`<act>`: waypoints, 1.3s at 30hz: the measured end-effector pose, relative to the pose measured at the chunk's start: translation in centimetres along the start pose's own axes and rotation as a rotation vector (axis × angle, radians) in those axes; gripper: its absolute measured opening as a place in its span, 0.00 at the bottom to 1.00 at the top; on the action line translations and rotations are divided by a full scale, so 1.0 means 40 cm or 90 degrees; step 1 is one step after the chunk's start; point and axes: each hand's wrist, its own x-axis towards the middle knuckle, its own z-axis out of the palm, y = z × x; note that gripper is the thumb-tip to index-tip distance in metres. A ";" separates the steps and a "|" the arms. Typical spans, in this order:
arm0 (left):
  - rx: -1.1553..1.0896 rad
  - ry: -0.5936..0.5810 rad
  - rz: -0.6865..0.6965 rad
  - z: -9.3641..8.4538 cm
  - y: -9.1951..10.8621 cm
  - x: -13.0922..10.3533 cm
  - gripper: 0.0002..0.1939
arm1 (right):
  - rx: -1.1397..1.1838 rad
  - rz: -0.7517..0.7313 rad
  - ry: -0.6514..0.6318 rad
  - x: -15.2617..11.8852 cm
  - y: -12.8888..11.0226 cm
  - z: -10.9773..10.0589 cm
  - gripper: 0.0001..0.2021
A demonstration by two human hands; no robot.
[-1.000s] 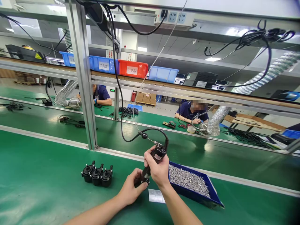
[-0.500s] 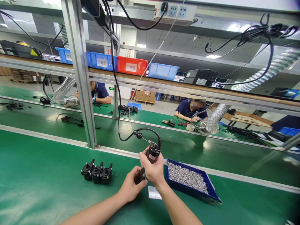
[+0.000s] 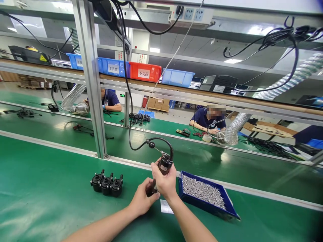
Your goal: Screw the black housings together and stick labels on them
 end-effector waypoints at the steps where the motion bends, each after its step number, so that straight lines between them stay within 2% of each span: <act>1: 0.003 -0.002 -0.003 -0.001 0.003 0.001 0.20 | 0.006 0.004 0.003 0.004 -0.002 -0.001 0.15; 5: 0.013 -0.048 -0.021 -0.006 0.024 -0.001 0.17 | 0.042 0.008 0.003 0.026 -0.024 -0.019 0.16; 10: 0.010 -0.084 -0.043 -0.009 0.037 -0.007 0.24 | 0.093 -0.021 0.050 0.051 -0.048 -0.049 0.17; 24: 0.037 -0.080 -0.038 -0.011 0.041 -0.006 0.21 | 0.047 -0.011 0.051 0.064 -0.018 -0.047 0.18; 31: -0.016 -0.045 -0.080 -0.011 0.039 0.011 0.29 | 0.018 0.015 0.008 0.063 0.012 -0.039 0.18; 39: -0.013 -0.038 -0.097 -0.011 0.039 0.015 0.28 | -0.008 0.005 0.008 0.058 0.025 -0.032 0.16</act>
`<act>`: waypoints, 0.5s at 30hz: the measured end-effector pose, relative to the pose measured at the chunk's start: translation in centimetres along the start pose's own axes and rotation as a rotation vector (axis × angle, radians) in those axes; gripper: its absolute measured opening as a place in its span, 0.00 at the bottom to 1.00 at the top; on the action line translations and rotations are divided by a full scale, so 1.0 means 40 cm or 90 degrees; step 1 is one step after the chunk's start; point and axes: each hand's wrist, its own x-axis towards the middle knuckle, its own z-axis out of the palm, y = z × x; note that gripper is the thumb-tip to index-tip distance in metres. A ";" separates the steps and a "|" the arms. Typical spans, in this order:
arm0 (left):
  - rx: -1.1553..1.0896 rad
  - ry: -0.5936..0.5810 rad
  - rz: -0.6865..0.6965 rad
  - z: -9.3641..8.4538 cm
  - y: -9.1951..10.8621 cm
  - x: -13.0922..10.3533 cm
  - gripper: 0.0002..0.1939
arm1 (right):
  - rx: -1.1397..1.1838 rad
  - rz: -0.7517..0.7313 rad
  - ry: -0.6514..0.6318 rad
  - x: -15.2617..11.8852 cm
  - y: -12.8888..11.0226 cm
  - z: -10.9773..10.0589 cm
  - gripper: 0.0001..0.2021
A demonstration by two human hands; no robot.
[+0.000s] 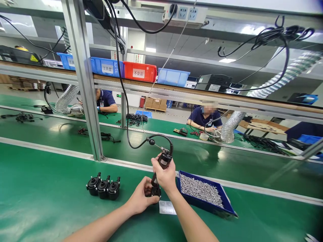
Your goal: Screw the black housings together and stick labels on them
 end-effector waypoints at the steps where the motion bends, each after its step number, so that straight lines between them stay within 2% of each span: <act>1: 0.001 0.000 0.002 0.001 0.000 -0.001 0.28 | -0.004 0.000 0.001 -0.002 0.001 0.002 0.17; 6: 0.008 -0.005 0.016 0.003 -0.007 -0.003 0.27 | -0.021 -0.012 0.021 -0.010 -0.003 0.008 0.17; 11: 0.020 -0.027 0.036 -0.008 -0.018 0.001 0.28 | 0.028 -0.008 0.055 -0.003 -0.024 -0.001 0.19; 15: 0.098 0.041 0.074 -0.028 -0.013 0.008 0.24 | 0.058 -0.042 0.099 0.000 -0.049 -0.020 0.18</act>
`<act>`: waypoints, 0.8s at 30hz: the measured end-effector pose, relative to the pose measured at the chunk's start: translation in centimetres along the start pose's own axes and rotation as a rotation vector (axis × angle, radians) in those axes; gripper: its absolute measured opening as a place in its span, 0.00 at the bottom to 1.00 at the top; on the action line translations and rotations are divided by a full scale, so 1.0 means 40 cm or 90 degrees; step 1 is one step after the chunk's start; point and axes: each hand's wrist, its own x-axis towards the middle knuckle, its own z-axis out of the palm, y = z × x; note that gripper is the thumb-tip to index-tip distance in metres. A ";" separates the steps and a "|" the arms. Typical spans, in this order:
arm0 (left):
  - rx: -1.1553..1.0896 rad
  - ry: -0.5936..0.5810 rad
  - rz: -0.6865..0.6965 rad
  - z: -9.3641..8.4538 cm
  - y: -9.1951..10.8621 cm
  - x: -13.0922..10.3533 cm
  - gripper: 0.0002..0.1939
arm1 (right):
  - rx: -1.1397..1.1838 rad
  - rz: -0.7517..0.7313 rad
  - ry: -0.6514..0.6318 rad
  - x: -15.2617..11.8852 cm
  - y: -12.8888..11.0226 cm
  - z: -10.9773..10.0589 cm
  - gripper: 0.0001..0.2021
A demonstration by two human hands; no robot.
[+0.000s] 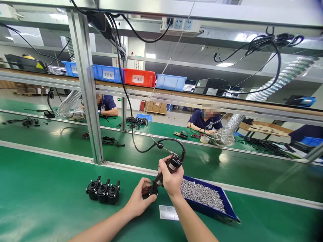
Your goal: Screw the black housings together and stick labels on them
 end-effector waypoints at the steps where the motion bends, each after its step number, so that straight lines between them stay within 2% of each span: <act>1: 0.018 0.012 0.006 -0.006 0.000 0.003 0.22 | 0.000 -0.005 -0.009 0.001 -0.006 -0.004 0.18; 4: 0.032 0.009 0.009 -0.019 -0.001 0.011 0.18 | 0.010 0.003 -0.054 0.004 -0.018 -0.013 0.17; 7: 0.023 0.002 0.009 -0.022 -0.004 0.013 0.18 | 0.020 0.012 -0.077 0.006 -0.016 -0.014 0.17; 16: 0.012 -0.002 0.002 -0.021 -0.003 0.016 0.17 | 0.003 0.025 -0.088 0.006 0.003 -0.015 0.16; 24: -0.052 0.021 -0.044 -0.009 -0.004 0.020 0.20 | -0.028 0.034 -0.085 -0.007 0.058 -0.010 0.17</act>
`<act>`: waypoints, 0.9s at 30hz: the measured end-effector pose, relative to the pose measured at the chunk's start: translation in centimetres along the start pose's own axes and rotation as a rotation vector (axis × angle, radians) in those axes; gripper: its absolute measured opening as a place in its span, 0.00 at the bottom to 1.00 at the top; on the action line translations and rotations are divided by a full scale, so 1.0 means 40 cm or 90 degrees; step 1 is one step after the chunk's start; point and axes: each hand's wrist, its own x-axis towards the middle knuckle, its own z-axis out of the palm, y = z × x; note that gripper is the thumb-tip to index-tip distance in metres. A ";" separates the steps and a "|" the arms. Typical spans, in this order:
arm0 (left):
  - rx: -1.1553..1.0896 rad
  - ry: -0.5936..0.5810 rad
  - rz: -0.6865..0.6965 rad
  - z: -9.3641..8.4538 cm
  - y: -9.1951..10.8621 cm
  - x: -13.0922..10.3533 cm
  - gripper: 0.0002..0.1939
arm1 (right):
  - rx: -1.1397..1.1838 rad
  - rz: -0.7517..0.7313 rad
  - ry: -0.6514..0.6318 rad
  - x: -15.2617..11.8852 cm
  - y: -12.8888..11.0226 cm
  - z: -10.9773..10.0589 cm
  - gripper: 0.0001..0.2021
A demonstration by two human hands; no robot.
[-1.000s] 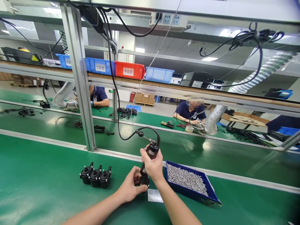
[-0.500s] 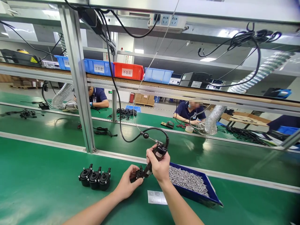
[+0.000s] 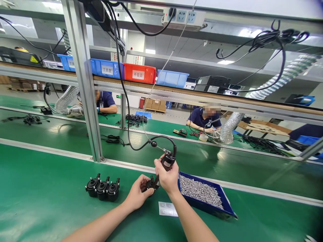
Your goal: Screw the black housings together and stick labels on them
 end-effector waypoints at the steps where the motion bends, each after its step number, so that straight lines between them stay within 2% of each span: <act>1: -0.002 0.001 -0.003 0.001 0.001 0.000 0.20 | -0.004 0.000 0.003 -0.001 0.003 0.000 0.17; 13: -0.006 0.016 0.002 0.006 0.006 -0.005 0.20 | -0.026 -0.022 0.021 -0.008 0.014 0.008 0.16; 19: -0.003 0.008 0.016 0.003 -0.004 -0.004 0.20 | 0.015 -0.022 -0.030 -0.014 -0.009 0.004 0.16; 22: 0.019 0.007 0.027 0.000 -0.003 -0.004 0.20 | 0.073 -0.001 -0.060 -0.002 -0.019 -0.002 0.17; 27: 0.097 -0.002 0.052 -0.004 0.005 -0.009 0.18 | 0.068 -0.002 -0.034 0.003 -0.027 0.006 0.18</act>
